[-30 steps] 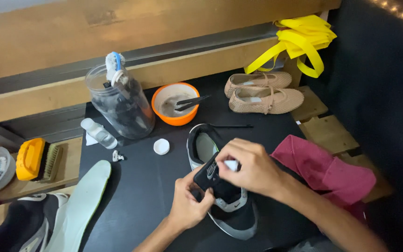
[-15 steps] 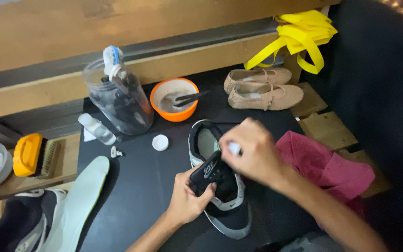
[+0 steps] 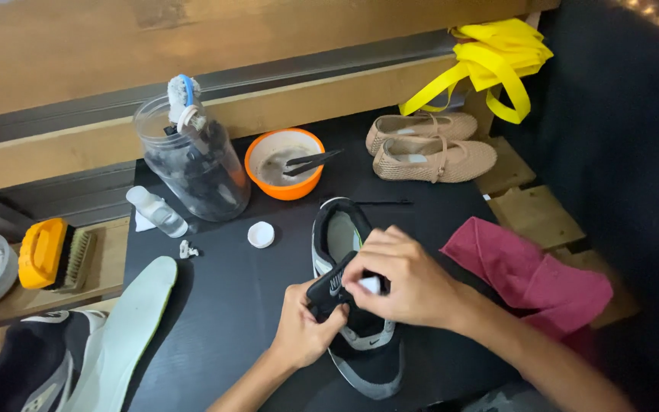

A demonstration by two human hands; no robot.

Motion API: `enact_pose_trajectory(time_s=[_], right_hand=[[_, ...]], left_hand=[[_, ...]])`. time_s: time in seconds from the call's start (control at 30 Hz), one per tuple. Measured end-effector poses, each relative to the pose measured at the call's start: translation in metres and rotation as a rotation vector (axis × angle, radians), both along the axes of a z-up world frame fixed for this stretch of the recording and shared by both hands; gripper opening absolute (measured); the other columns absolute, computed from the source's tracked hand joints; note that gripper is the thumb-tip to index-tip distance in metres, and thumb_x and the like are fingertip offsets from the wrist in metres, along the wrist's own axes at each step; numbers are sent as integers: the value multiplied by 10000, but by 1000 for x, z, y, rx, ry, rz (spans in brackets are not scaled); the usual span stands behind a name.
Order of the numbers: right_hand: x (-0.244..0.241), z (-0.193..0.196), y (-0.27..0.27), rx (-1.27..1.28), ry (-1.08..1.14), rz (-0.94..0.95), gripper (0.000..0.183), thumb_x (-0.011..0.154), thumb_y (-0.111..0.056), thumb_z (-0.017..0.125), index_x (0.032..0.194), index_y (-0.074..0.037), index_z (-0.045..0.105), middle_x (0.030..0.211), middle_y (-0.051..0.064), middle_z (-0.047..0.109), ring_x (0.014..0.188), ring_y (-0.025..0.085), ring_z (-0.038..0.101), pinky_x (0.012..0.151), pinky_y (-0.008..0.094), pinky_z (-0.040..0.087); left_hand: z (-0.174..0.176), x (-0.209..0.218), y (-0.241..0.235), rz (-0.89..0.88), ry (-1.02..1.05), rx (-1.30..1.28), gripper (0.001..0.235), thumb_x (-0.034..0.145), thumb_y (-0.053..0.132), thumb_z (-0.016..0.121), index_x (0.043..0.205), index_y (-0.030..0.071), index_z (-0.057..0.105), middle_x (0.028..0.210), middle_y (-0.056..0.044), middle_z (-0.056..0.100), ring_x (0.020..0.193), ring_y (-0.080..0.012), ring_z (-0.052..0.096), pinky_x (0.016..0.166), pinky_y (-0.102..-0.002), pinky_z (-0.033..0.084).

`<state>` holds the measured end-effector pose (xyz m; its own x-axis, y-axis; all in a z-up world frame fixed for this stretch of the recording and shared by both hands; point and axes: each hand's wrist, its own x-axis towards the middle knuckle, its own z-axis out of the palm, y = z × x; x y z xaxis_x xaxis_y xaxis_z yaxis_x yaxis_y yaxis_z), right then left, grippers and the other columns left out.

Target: The person cleans a black and white sneaker using a white cotton pad. They wipe the interior lining, the tongue, the side panels, and the heel area of the shoe. The person rotates the shoe to access different surfaces and continues wiping until the task is complete.

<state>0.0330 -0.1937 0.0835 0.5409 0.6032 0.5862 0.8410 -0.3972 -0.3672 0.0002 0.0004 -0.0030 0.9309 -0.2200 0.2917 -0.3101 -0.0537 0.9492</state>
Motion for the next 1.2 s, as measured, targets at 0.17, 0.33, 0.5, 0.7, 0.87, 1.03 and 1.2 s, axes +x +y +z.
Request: enact_pose_trajectory(time_s=[0.17,0.33,0.5,0.7,0.87,1.03,1.2], right_hand=[[2,0,0,17,-71,-69,98,841,-93,742,817,-153,669,791,-53,695,752,173,601,737,341,396],[3,1,2,0,-190,-124,122,831,-94,730,789,-159,635,754,-46,657,725,173,562,707,366,356],[-5,2,6,-5,-127,-24,129,774,-69,758,804,-156,668,771,-33,659,762,172,577,717,358,377],[-10,1,8,-7,43,87,115,771,-81,760,796,-151,672,762,-51,645,774,162,575,735,325,394],[-1,3,6,18,-146,-97,92,787,-92,699,767,-157,637,757,-20,660,726,202,578,756,378,383],[0,-2,10,23,-137,-45,114,790,-84,742,779,-162,660,731,-45,647,741,180,588,764,352,404],[-12,2,15,67,-40,1,123,797,-58,763,808,-117,656,743,-10,653,735,187,588,742,333,411]], left_hand=[[-4,-1,0,17,21,34,281,804,123,679,671,142,431,659,76,351,635,-69,290,517,-306,251],[-10,2,1,14,36,12,247,817,115,666,688,142,457,685,79,356,647,-66,294,521,-308,244],[0,-1,-3,11,-3,-35,199,777,52,628,680,128,472,659,69,374,643,-74,305,532,-304,268],[-3,-3,-2,19,-20,-51,278,832,87,698,671,144,479,682,82,368,662,-60,311,533,-302,270],[-10,-5,-2,45,21,-37,276,774,94,674,660,128,425,648,62,354,621,-76,306,509,-317,253],[-9,-2,-2,43,-23,-69,204,778,80,657,678,124,484,657,62,384,634,-80,316,523,-315,276],[-2,-5,-4,50,-33,-67,249,803,83,665,672,128,459,651,64,352,628,-83,295,523,-307,271]])
